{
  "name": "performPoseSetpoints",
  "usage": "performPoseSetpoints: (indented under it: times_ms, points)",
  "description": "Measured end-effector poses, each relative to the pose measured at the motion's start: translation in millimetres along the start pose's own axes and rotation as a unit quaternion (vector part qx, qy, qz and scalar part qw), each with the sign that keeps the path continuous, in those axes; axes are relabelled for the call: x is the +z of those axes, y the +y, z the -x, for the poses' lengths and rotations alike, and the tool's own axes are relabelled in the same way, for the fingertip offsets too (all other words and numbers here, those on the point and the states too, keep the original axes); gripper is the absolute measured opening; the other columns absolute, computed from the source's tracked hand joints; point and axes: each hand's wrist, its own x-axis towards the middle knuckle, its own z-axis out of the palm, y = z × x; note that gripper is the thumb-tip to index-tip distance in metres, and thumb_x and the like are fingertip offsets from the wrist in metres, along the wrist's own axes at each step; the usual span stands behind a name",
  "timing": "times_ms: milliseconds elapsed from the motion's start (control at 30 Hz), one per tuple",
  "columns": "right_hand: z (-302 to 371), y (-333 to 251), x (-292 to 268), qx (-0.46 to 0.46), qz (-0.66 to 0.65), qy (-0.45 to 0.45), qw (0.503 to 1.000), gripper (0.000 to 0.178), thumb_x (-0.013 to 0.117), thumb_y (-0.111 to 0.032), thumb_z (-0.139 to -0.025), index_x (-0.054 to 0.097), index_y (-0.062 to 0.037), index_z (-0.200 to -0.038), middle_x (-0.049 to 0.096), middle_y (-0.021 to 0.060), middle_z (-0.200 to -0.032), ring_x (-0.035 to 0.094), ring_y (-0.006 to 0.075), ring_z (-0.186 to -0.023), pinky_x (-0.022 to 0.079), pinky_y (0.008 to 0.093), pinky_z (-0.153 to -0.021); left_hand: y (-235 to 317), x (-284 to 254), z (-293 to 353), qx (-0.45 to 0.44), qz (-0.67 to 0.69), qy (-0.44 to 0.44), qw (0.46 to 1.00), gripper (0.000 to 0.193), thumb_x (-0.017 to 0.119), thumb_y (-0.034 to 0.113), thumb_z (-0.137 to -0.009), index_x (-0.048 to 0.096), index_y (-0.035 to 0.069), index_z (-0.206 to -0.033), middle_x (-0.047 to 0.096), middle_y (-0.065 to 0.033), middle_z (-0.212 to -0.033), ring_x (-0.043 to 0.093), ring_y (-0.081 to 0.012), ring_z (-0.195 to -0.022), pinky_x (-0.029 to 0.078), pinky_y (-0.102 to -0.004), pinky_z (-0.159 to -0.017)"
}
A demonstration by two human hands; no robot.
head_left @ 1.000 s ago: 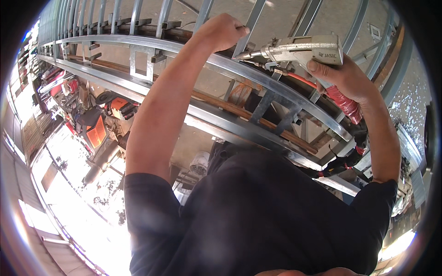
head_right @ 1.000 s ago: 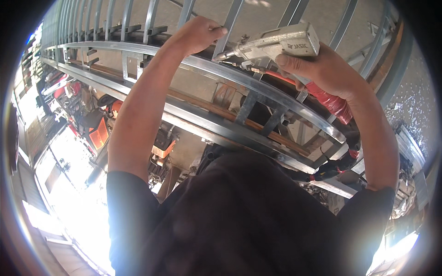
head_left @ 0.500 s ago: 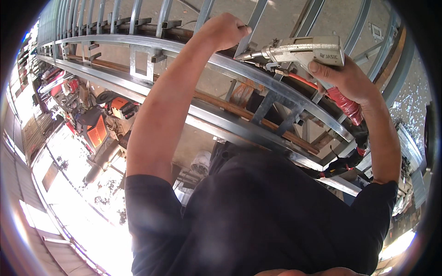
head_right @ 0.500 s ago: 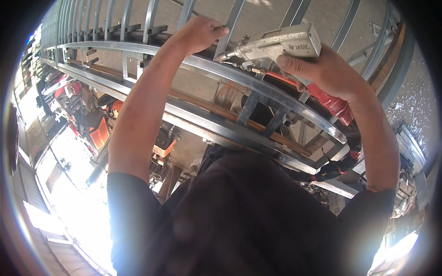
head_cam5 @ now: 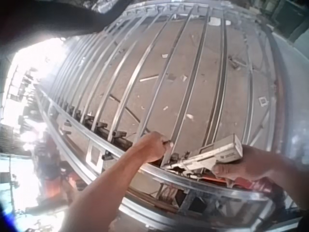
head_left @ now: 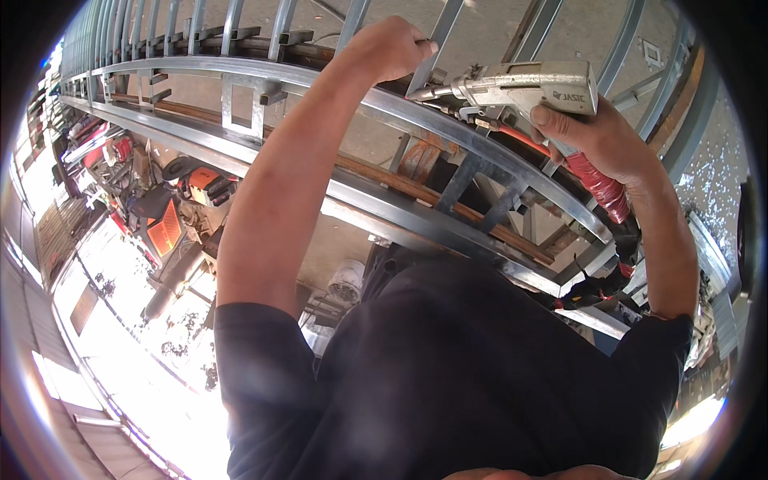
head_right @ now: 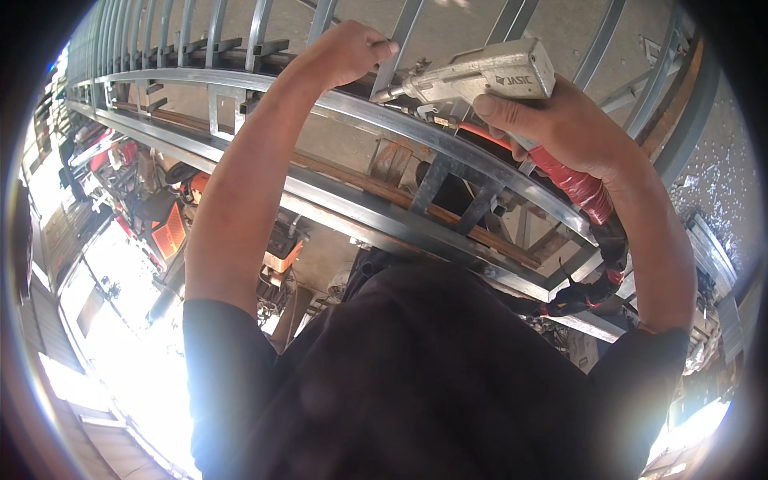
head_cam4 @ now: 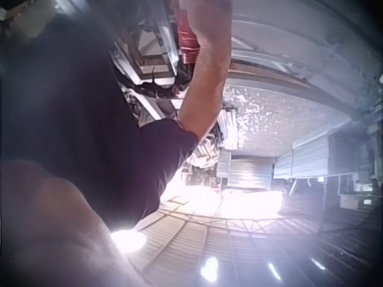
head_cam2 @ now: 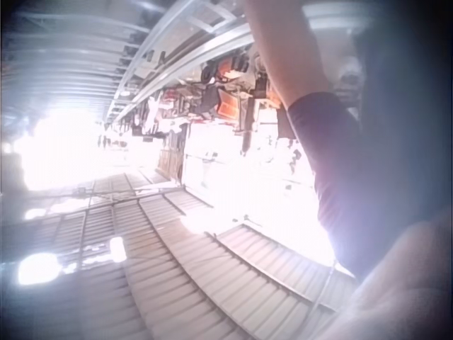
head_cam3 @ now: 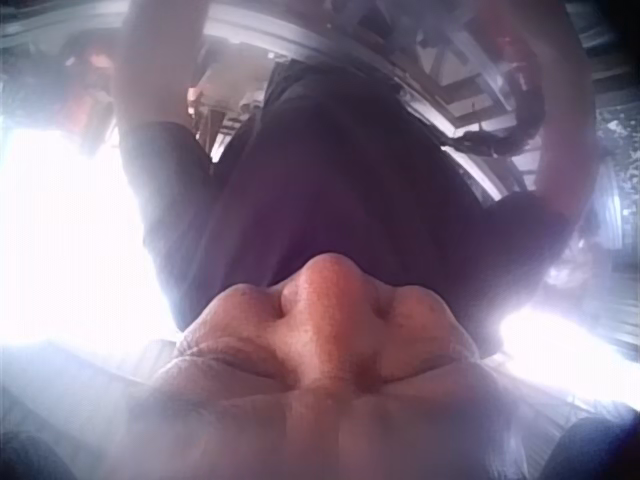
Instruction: The person welds multiple joints on a large metal frame using a handheld welding torch. They move along the structure, positioning the torch at various intersections and applying welds to secure the components together.
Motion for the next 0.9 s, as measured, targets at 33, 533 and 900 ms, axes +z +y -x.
performPoseSetpoints:
  times_ms: [33, 533, 900]
  points:
    - [0.1, 0.1, 0.0, 0.000, 0.000, -0.002, 1.000, 0.046, 0.074, -0.043, -0.097, 0.069, 0.0008, -0.112, 0.066, 0.0044, -0.082, 0.062, 0.0135, -0.067, 0.050, 0.0304, -0.060, 2.0, -1.8, 0.2, -0.010, 0.011, -0.010, 1.000, 0.042, 0.069, 0.038, -0.099, 0.077, -0.002, -0.110, 0.075, -0.0172, -0.087, 0.071, -0.0242, -0.078, 0.054, -0.0419, -0.075]
    - [-0.3, 2.3, -3.9, 0.013, 0.051, -0.025, 0.998, 0.056, 0.071, -0.051, -0.097, 0.069, -0.0006, -0.121, 0.069, 0.0058, -0.083, 0.063, 0.0139, -0.068, 0.053, 0.0296, -0.060, 2.2, -4.6, -4.1, -0.012, 0.019, -0.027, 0.999, 0.036, 0.070, 0.034, -0.097, 0.078, -0.002, -0.097, 0.071, -0.0119, -0.075, 0.065, -0.0202, -0.069, 0.050, -0.0393, -0.068]
    - [3.0, 6.0, -6.1, 0.025, 0.035, -0.010, 0.999, 0.051, 0.075, -0.049, -0.095, 0.071, -0.0015, -0.113, 0.067, 0.0039, -0.083, 0.063, 0.0139, -0.070, 0.052, 0.0304, -0.060, 2.6, -6.0, -6.4, -0.009, 0.014, -0.042, 0.999, 0.038, 0.070, 0.036, -0.097, 0.078, -0.001, -0.102, 0.075, -0.0140, -0.081, 0.070, -0.0224, -0.074, 0.053, -0.0401, -0.073]
